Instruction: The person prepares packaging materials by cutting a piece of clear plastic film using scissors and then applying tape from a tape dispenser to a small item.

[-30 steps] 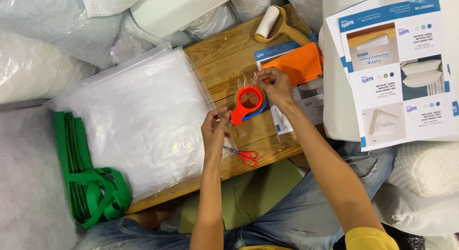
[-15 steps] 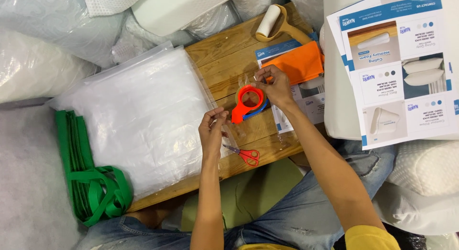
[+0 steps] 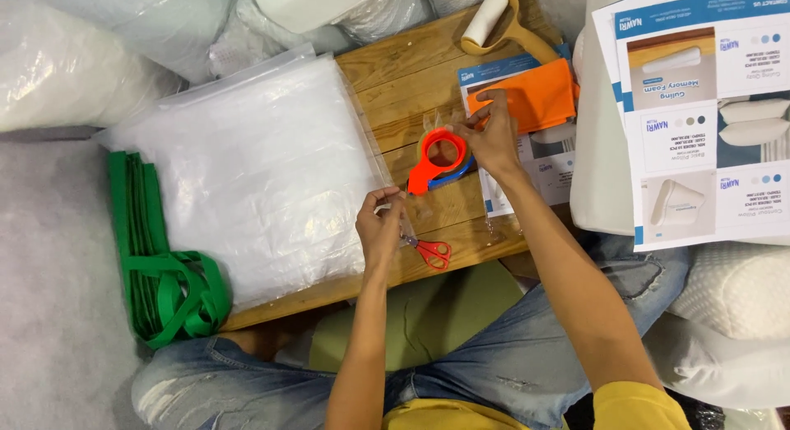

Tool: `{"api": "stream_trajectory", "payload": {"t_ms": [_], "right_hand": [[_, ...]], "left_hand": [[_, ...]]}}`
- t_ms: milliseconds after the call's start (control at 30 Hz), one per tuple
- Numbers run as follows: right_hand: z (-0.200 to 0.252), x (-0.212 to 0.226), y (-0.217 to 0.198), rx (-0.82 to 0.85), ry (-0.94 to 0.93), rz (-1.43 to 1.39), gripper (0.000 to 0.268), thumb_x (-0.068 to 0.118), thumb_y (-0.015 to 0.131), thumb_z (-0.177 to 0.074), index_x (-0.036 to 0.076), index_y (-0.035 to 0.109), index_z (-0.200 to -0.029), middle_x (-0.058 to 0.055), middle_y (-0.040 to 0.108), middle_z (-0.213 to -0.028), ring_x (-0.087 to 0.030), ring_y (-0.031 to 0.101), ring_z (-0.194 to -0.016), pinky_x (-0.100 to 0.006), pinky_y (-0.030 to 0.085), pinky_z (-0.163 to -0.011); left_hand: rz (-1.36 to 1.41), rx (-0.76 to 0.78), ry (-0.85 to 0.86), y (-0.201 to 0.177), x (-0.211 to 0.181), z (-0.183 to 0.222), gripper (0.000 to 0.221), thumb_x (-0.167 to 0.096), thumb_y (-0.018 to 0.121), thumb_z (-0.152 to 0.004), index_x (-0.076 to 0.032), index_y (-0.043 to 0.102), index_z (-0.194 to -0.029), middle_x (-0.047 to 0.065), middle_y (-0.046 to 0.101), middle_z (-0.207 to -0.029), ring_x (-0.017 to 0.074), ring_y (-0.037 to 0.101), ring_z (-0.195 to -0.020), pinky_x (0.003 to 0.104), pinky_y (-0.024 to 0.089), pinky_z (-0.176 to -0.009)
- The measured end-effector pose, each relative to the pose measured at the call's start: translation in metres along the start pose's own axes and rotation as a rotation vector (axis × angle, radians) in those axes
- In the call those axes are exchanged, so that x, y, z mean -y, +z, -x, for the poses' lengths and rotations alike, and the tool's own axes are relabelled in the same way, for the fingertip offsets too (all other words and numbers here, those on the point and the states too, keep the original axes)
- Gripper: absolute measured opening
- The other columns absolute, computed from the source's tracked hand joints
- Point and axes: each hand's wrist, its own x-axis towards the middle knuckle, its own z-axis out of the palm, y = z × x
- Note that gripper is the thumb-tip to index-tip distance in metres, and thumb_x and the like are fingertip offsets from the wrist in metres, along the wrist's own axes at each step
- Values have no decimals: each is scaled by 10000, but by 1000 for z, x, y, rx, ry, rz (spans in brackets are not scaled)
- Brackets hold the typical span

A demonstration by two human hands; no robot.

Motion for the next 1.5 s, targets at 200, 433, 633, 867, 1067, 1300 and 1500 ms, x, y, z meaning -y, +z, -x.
{"api": "stream_trajectory", "payload": {"t_ms": [200, 433, 633, 867, 1067, 1300, 1500], "right_hand": [[24, 31, -1, -74, -223, 24, 287, 113, 777, -958, 45, 563, -1137, -94, 638, -790, -185, 557, -592, -305, 482, -528], [88, 32, -13, -19, -450, 216, 268, 65, 849, -856, 78, 667, -1053, -67, 678, -759, -247, 583, -601, -347, 486, -564], [132, 32, -29, 224, -195, 312, 288, 35, 745, -770, 93, 665, -1041, -96, 701, -771, -346, 665, -715, -449, 528, -677], [186, 8, -2, 343, 60, 252, 180, 8, 719, -854, 44, 704, -1029, -160, 732, -858, -341, 718, -836, -445, 566, -741], [185, 9, 2, 342, 30, 272, 177, 59, 748, -870, 40, 694, -1037, -175, 716, -888, -364, 723, -879, -458, 576, -743], [195, 34, 2, 492, -49, 387, 205, 85, 764, -828, 46, 694, -1017, -161, 699, -967, -361, 703, -963, -469, 592, -764], [197, 37, 6, 501, -133, 524, 204, 142, 759, -844, 34, 712, -1011, -158, 675, -1084, -376, 678, -1022, -493, 602, -767]], "left_hand": [[-211, -26, 101, 1, 38, 20, 240, -111, 772, -794, -63, 660, -1001, 104, 631, -951, 227, 659, -776, 326, 516, -565], [-584, -95, 582, 12, 50, 38, 356, -116, 805, -814, -65, 582, -1087, 94, 506, -999, 360, 648, -923, 455, 605, -655], [-665, -155, 753, 9, 68, 28, 232, -208, 804, -867, -168, 640, -1026, -6, 525, -989, 238, 615, -847, 365, 574, -671], [-665, -130, 714, 10, 82, 20, 112, -214, 772, -905, -180, 702, -986, -22, 567, -987, 211, 618, -874, 361, 542, -715], [-619, -143, 708, 10, 84, 19, 71, -162, 759, -887, -143, 691, -896, 14, 608, -996, 263, 653, -911, 390, 564, -768], [-418, -122, 530, 5, 97, 9, 188, -135, 759, -821, -132, 573, -798, 60, 690, -970, 307, 681, -923, 430, 545, -743], [-302, -117, 417, -6, 75, 17, 159, -109, 786, -803, -125, 705, -939, 49, 732, -940, 267, 672, -937, 385, 561, -780]]}}
